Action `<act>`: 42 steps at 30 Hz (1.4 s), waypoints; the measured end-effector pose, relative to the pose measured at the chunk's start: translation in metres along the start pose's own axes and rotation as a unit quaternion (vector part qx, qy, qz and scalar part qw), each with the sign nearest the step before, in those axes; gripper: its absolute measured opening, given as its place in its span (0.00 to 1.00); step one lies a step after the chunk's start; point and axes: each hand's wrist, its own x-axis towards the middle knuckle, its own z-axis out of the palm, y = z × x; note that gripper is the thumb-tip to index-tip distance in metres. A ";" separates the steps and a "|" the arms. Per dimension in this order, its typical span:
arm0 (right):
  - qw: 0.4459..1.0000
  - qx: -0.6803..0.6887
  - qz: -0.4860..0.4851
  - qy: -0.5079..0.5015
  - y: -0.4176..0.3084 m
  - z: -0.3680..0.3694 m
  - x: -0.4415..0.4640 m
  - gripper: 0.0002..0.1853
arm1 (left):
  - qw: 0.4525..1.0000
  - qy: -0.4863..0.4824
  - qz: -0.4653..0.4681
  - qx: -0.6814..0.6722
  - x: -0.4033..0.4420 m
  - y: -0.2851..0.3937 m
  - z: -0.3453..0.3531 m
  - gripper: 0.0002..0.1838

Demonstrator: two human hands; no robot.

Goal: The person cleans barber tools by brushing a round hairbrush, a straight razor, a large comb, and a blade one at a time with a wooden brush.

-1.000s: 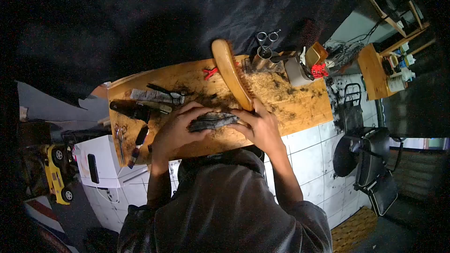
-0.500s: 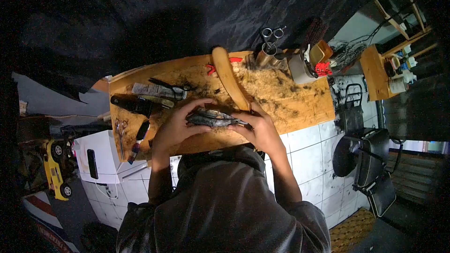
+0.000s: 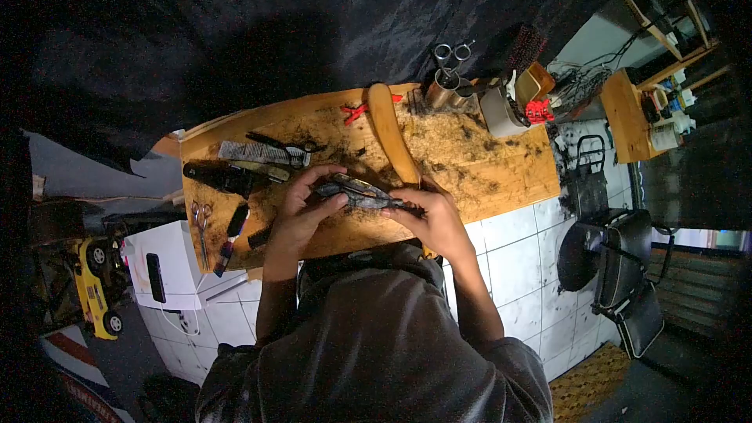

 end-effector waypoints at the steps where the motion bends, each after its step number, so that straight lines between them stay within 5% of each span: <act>1: 1.000 0.001 -0.007 0.005 0.001 0.001 0.000 0.17 | 1.000 0.004 0.000 -0.001 0.000 -0.001 0.000 0.22; 9: 0.998 -0.017 0.052 -0.025 -0.005 0.000 0.003 0.17 | 0.999 0.029 -0.024 -0.036 -0.001 -0.008 -0.001 0.21; 15: 0.999 0.045 0.000 -0.002 0.003 0.006 -0.001 0.16 | 0.997 0.014 -0.011 -0.072 0.000 -0.015 -0.005 0.21; 21: 0.996 0.072 0.010 0.048 -0.010 0.016 -0.001 0.18 | 0.972 -0.066 0.111 -0.196 0.009 -0.041 0.005 0.19; 24: 0.995 0.006 -0.080 0.058 -0.010 0.016 0.000 0.28 | 0.970 -0.055 0.073 -0.226 0.007 -0.053 0.005 0.17; 28: 0.993 0.080 0.017 0.083 -0.019 0.008 -0.003 0.45 | 0.959 0.004 0.008 -0.285 0.010 -0.057 -0.001 0.17; 30: 0.983 0.048 -0.100 0.146 0.004 0.009 0.001 0.38 | 0.955 0.009 0.003 -0.297 0.010 -0.051 -0.002 0.17; 34: 0.998 -0.045 -0.046 0.021 0.002 -0.008 -0.012 0.30 | 0.952 0.038 -0.028 -0.303 0.006 -0.054 -0.008 0.19; 37: 0.992 0.013 -0.017 -0.121 -0.013 -0.011 -0.027 0.27 | 0.945 0.064 -0.078 -0.312 0.007 -0.056 -0.010 0.20; 39: 0.980 0.064 -0.115 -0.150 -0.006 -0.005 -0.029 0.28 | 0.945 0.057 -0.176 -0.270 0.007 -0.039 -0.011 0.21; 42: 0.983 0.025 0.000 -0.180 -0.014 -0.009 -0.019 0.28 | 0.943 0.044 -0.182 -0.275 0.002 -0.041 -0.008 0.19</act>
